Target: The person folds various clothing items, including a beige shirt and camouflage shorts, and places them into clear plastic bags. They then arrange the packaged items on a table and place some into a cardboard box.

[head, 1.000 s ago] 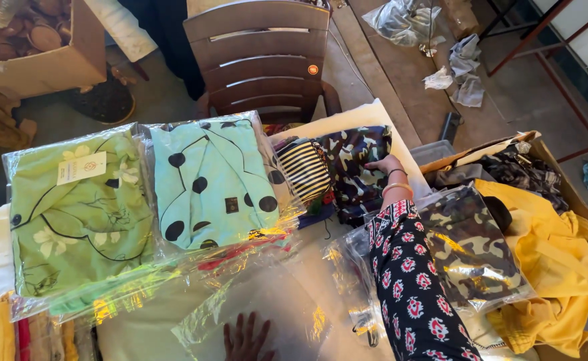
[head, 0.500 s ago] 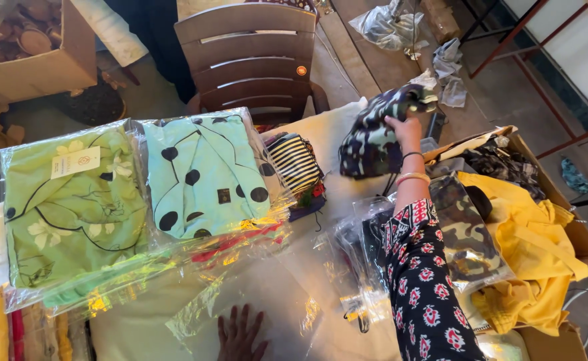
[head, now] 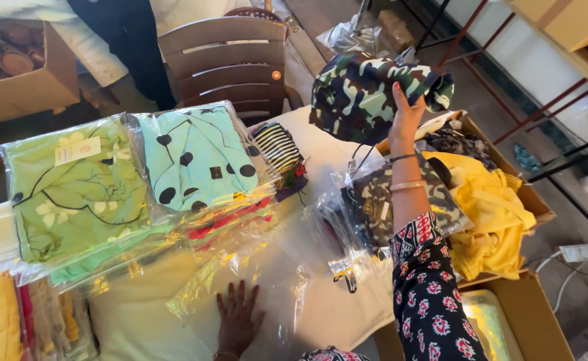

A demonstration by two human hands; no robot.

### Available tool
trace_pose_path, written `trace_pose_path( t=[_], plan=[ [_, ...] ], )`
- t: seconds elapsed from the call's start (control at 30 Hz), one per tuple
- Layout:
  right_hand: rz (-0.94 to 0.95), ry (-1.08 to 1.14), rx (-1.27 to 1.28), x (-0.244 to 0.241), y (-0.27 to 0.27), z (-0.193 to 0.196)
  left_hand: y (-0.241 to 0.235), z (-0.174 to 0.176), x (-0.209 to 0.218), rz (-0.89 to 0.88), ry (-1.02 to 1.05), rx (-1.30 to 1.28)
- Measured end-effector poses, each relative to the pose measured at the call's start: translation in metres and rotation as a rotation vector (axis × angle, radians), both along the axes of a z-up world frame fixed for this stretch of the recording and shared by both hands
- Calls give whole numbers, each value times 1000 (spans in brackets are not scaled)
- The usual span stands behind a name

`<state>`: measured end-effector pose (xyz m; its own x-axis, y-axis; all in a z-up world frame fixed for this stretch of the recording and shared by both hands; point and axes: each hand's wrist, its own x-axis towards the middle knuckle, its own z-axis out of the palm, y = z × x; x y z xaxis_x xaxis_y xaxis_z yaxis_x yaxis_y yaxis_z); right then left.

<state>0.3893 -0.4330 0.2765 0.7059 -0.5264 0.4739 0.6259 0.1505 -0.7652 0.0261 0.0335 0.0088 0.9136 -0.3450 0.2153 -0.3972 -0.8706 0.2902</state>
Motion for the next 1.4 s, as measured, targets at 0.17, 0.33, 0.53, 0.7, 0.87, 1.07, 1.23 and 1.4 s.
trace_pose_path(
  t=[0.17,0.33,0.53,0.7,0.87,1.07,1.23,1.4],
  plan=[
    [64,-53,51,-63,46,54,3,9,-4,-10,82,113],
    [152,-125,-6,-126,89,113,3,11,-3,-12,263,372],
    [138,-80,-92,-235,137,170,5,-2,-2,-51,137,58],
    [444,409,-528,-314,171,156,6,-66,-6,-149,265,-26],
    [871,601,-693,-290,210,-12,-13,-76,-41,-197,431,-386],
    [925,835,-968,-285,207,-233,-28,-95,-101,-323,478,-574],
    [854,1000,-923,-314,184,-251,-9,-79,-128,-136,782,-752],
    [1060,1096,-639,-345,192,-198,10,-135,-158,362,615,-843]
  ],
)
